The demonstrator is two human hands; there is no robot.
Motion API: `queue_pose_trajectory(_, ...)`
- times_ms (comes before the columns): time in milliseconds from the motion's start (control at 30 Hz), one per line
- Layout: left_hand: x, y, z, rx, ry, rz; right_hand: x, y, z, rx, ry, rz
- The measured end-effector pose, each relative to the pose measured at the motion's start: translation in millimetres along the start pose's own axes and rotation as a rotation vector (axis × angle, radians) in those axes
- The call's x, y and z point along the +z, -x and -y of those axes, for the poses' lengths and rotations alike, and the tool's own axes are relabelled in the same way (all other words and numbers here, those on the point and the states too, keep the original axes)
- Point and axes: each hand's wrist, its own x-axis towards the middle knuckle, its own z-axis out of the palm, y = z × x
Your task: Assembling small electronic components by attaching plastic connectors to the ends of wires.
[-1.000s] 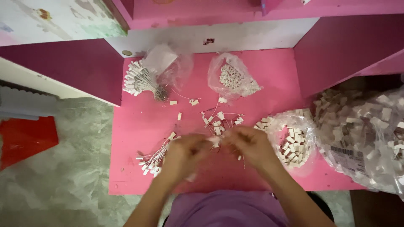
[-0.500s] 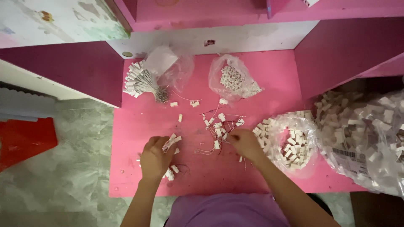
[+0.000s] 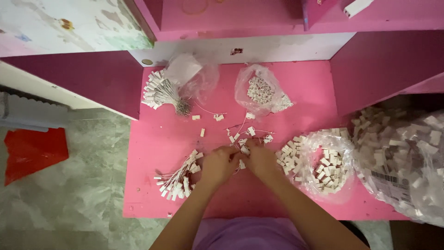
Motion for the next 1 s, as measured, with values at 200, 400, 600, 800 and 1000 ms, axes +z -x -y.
queue_pose_trajectory(200,3.2,-7.9,10.7,-0.179,0.149,0.128,11.9,-3.8,-23.4,-0.079,-0.122,-0.061)
queue_pose_trajectory(400,5.2,10.9,22.3,0.257,0.383,-0.026,-48.5,14.0,-22.8,0.078,-0.488,-0.065)
queue_pose_trajectory(600,-27.6,25.8,-27.0,-0.079,0.594,0.547,-69.3,22.9,-54.4,0.427,-1.373,0.043)
queue_pose_trajectory(800,-5.6,21.0,-33.8,-0.222,1.012,0.026,-97.3,53.2,7.8,0.533,-1.677,0.32)
queue_pose_trajectory(1000,-18.4,24.3,-35.3,-0.218,1.246,0.049,-72.7,66.3,-2.9,0.6,-1.822,0.447)
